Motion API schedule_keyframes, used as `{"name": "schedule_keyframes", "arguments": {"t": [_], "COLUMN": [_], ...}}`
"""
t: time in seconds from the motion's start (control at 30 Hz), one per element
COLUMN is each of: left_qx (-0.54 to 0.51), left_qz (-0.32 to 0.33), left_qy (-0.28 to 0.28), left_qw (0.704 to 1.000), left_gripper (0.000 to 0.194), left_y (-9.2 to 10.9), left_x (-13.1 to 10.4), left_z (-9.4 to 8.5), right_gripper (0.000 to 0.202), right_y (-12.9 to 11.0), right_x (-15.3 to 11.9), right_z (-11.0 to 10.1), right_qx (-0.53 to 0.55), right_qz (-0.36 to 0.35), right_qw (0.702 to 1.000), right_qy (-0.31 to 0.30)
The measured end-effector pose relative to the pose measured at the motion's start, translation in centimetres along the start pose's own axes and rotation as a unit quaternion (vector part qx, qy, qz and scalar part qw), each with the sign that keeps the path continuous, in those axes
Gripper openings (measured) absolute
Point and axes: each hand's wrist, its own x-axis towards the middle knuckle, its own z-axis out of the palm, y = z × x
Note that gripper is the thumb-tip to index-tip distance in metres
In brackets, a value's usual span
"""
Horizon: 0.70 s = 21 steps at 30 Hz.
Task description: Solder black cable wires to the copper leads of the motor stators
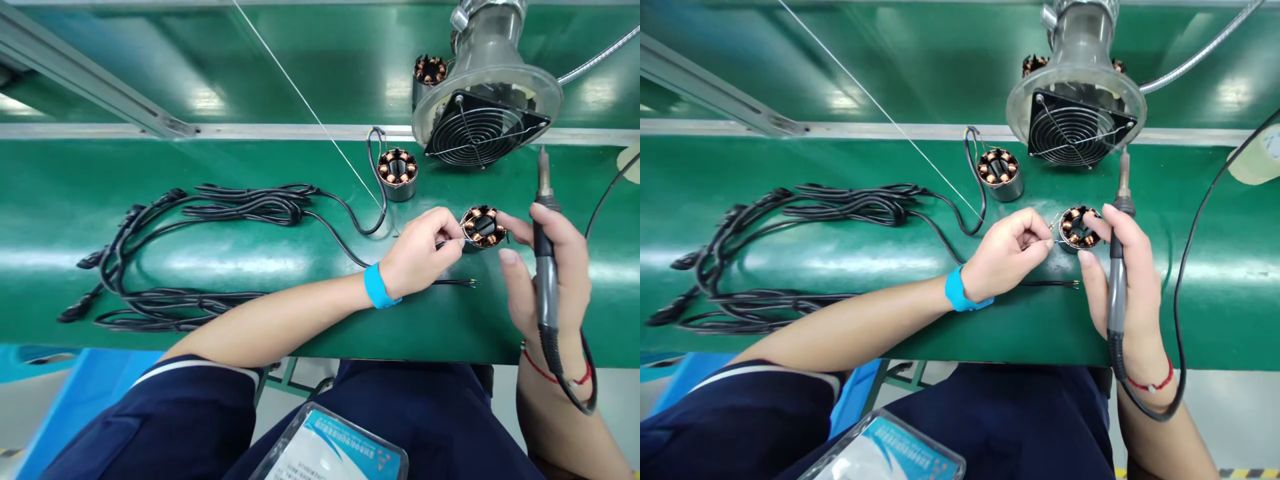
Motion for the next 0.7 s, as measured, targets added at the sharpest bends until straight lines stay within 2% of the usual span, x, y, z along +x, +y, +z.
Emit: {"name": "schedule_keyframes", "arguments": {"t": [0.1,0.27,0.37,0.43,0.47,0.53,0.6,0.63,0.7], "left_qx": [-0.008,-0.011,-0.031,-0.055,-0.062,-0.058,-0.062,-0.08,-0.133], "left_qz": [0.005,0.024,0.005,-0.047,-0.094,-0.207,-0.281,-0.291,-0.276], "left_qy": [0.002,0.002,-0.01,-0.024,-0.042,-0.108,-0.157,-0.157,-0.109], "left_qw": [1.0,1.0,0.999,0.997,0.993,0.971,0.945,0.94,0.946], "left_gripper": [0.006,0.008,0.005,0.015,0.019,0.015,0.012,0.016,0.017], "left_y": [0.0,-0.1,0.0,0.4,0.7,1.4,2.1,2.3,2.5], "left_x": [0.1,0.0,0.1,0.3,0.5,1.1,1.6,1.8,2.1], "left_z": [0.1,0.2,-0.1,-0.6,-1.0,-1.8,-2.5,-2.8,-3.1], "right_gripper": [0.055,0.043,0.04,0.041,0.043,0.048,0.053,0.054,0.052], "right_y": [0.1,0.6,0.9,1.2,1.4,2.1,2.9,3.4,4.0], "right_x": [-0.1,-0.5,0.5,1.6,2.1,3.1,3.7,3.9,4.0], "right_z": [-0.1,0.4,0.4,0.2,0.1,0.1,0.4,0.7,1.3], "right_qx": [-0.017,-0.001,0.02,-0.01,-0.038,-0.074,-0.059,-0.04,-0.016], "right_qz": [0.01,0.044,0.06,0.052,0.044,0.019,0.002,-0.001,-0.007], "right_qw": [0.999,0.999,0.998,0.997,0.996,0.989,0.982,0.98,0.98], "right_qy": [-0.03,-0.008,-0.022,-0.053,-0.073,-0.125,-0.178,-0.196,-0.199]}}
